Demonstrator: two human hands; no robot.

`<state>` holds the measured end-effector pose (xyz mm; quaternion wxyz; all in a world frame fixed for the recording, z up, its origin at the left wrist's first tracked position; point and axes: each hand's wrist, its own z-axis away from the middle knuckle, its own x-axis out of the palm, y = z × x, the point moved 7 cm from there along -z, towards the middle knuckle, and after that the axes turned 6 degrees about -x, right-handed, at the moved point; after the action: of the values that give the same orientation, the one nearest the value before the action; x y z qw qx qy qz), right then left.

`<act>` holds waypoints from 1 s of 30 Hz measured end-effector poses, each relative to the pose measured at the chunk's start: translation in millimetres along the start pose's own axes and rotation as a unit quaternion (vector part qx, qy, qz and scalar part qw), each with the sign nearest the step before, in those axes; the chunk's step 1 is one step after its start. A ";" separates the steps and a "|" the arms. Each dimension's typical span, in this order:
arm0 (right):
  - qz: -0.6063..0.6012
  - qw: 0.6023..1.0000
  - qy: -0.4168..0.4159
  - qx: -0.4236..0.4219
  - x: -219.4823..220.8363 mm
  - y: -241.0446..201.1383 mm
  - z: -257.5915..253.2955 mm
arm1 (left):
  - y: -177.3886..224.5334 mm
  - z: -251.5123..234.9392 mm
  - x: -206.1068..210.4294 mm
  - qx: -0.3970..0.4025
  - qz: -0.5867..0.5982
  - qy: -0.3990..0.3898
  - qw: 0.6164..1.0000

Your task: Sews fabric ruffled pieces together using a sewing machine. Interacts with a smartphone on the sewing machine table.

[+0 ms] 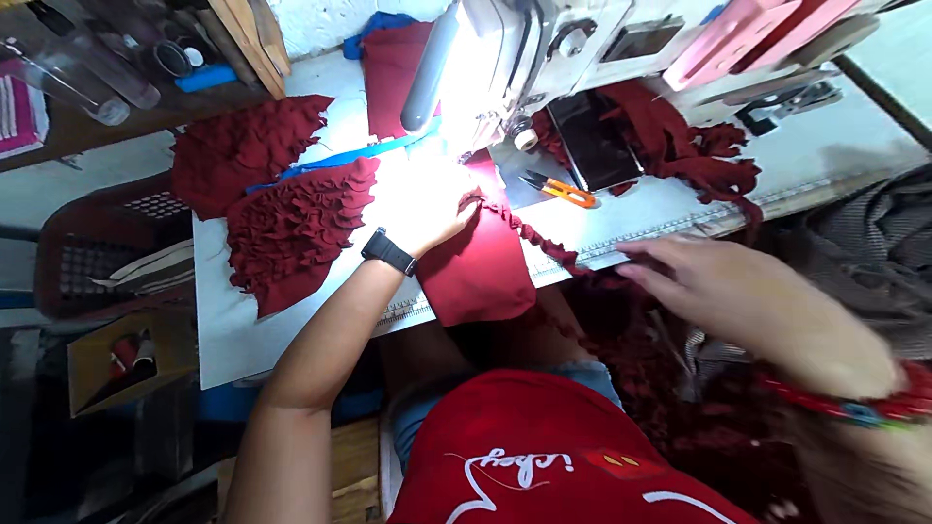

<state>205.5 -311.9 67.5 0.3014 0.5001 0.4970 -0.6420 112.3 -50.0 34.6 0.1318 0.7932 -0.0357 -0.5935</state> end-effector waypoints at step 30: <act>-0.040 0.982 0.187 -0.003 53.9 -72.6 -131.7 | -12.2 18.4 11.9 -0.049 -0.014 -0.038 0.998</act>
<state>169.3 -158.7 40.4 0.1789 0.5901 0.5664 -0.5468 97.1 -43.8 15.6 0.1608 0.7630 0.0001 -0.6261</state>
